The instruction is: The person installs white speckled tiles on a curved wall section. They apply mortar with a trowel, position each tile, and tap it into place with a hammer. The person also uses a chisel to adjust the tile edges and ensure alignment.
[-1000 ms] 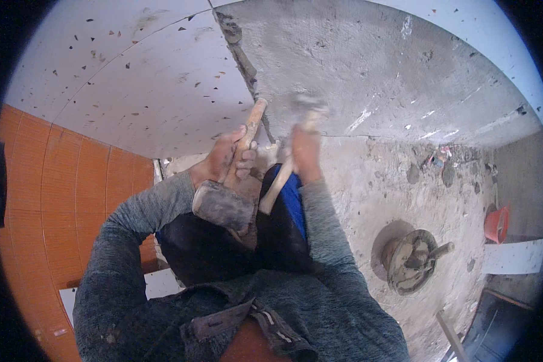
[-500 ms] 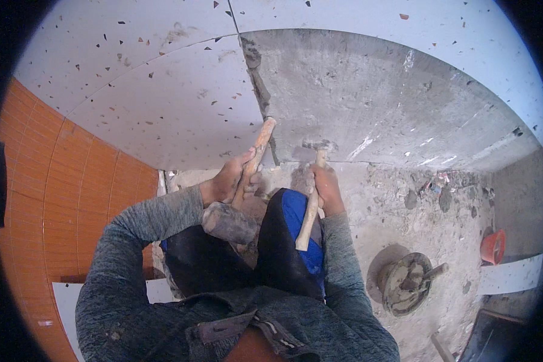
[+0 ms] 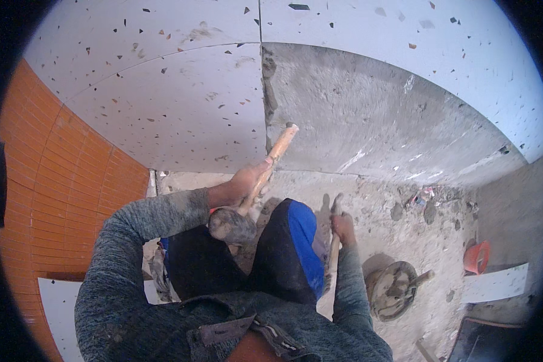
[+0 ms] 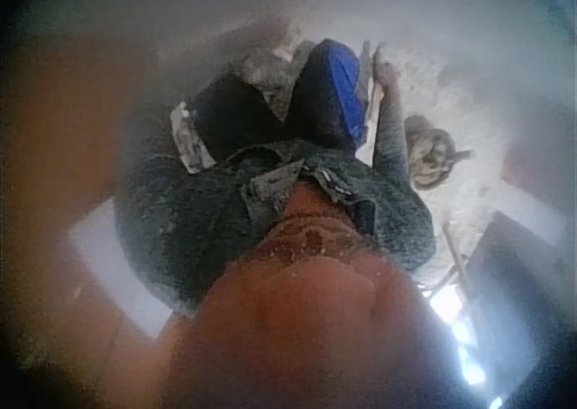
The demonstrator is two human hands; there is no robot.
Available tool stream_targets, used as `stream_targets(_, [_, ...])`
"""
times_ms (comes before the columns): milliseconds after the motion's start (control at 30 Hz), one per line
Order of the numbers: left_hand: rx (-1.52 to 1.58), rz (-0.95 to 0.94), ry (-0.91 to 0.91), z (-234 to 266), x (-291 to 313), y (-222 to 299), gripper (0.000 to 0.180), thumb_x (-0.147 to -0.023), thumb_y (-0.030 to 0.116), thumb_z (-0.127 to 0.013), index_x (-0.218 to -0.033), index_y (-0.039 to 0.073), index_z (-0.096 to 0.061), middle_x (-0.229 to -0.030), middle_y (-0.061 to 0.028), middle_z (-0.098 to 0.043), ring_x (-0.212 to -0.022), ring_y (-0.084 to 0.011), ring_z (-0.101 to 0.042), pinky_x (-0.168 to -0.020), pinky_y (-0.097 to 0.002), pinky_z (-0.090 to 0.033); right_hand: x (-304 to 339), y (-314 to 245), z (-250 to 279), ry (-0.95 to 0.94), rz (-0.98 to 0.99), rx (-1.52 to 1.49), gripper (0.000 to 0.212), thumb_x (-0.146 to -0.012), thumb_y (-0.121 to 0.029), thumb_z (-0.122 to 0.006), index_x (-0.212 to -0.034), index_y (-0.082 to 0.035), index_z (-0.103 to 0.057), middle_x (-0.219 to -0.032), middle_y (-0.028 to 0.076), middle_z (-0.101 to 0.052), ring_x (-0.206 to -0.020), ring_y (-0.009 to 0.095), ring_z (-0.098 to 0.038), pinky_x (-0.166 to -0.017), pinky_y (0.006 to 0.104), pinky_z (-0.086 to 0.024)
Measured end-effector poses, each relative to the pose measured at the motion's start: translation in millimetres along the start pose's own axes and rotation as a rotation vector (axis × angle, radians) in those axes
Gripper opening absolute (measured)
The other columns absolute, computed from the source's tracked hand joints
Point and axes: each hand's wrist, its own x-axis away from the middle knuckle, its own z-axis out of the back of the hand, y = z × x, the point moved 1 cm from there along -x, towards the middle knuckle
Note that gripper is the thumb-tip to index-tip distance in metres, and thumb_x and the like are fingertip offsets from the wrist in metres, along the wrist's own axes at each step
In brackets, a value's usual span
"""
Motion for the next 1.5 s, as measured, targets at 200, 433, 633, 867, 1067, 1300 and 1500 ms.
stream_targets(200, [-0.263, -0.224, -0.019, 11, -16, -13, 0.051, -0.102, 0.055, -0.042, -0.082, 0.009, -0.052, -0.064, 0.0007, -0.047, -0.049, -0.0107, -0.046, -0.043, -0.0306, -0.04, 40, 55, -5, 0.116, 0.069, 0.452, 0.032, -0.085, -0.034, -0.061, -0.087, -0.003, -0.069, -0.085, 0.026, -0.069, -0.083, 0.037, -0.07, -0.07, 0.0481, -0.052])
stream_targets(433, [-0.525, -0.321, -0.089, 7, -24, -5, 0.045, -0.104, 0.049, -0.041, -0.088, 0.008, -0.052, -0.068, 0.0027, -0.044, -0.061, -0.0089, -0.046, -0.055, -0.0299, -0.041, 60, 129, -15, -0.015, 0.175, 0.663, 0.031, -0.089, -0.037, -0.055, -0.102, -0.01, -0.065, -0.091, 0.022, -0.069, -0.088, 0.039, -0.067, -0.077, 0.0507, -0.051])
stream_targets(633, [-0.852, -0.357, -0.174, 16, -36, -13, 0.045, -0.104, 0.049, -0.04, -0.096, 0.006, -0.052, -0.068, -0.0005, -0.045, -0.063, -0.012, -0.046, -0.057, -0.0333, -0.041, 75, 169, -13, 0.122, 0.35, 0.788, 0.031, -0.09, -0.033, -0.052, -0.106, -0.009, -0.063, -0.093, 0.021, -0.067, -0.088, 0.04, -0.066, -0.076, 0.051, -0.051])
stream_targets(867, [-0.873, -0.055, -0.236, 64, -38, -56, 0.056, -0.098, 0.056, -0.049, -0.099, 0.001, -0.058, -0.072, -0.0139, -0.058, -0.068, -0.0257, -0.059, -0.066, -0.0439, -0.047, 110, 185, 2, 0.079, 0.259, 0.766, 0.032, -0.09, -0.032, -0.053, -0.109, -0.009, -0.062, -0.093, 0.02, -0.067, -0.088, 0.039, -0.066, -0.076, 0.0506, -0.052])
stream_targets(1067, [-1.018, 0.108, -0.105, 114, -13, -114, 0.061, -0.097, 0.059, -0.047, -0.105, 0.0, -0.06, -0.089, -0.0202, -0.064, -0.085, -0.0361, -0.063, -0.079, -0.0483, -0.048, 100, 160, -9, 0.035, 0.322, 0.726, 0.032, -0.089, -0.031, -0.053, -0.111, -0.008, -0.062, -0.094, 0.02, -0.068, -0.087, 0.039, -0.066, -0.075, 0.0504, -0.052])
stream_targets(1300, [-1.179, 0.132, -0.098, 174, 15, -218, 0.058, -0.096, 0.05, -0.054, -0.122, -0.001, -0.054, -0.112, -0.0274, -0.062, -0.107, -0.0409, -0.061, -0.092, -0.0479, -0.047, 25, 42, -49, -0.084, 0.653, 0.706, 0.034, -0.089, -0.029, -0.054, -0.114, -0.007, -0.061, -0.094, 0.019, -0.068, -0.087, 0.038, -0.066, -0.075, 0.05, -0.052])
stream_targets(1500, [-1.199, 0.186, -0.014, 179, 62, -239, 0.056, -0.094, 0.045, -0.057, -0.125, -0.002, -0.052, -0.115, -0.0275, -0.06, -0.11, -0.0414, -0.06, -0.094, -0.0477, -0.046, -27, -95, -87, -0.338, 1.002, 0.947, 0.035, -0.089, -0.028, -0.054, -0.116, -0.007, -0.061, -0.094, 0.018, -0.068, -0.087, 0.038, -0.066, -0.075, 0.0498, -0.053])
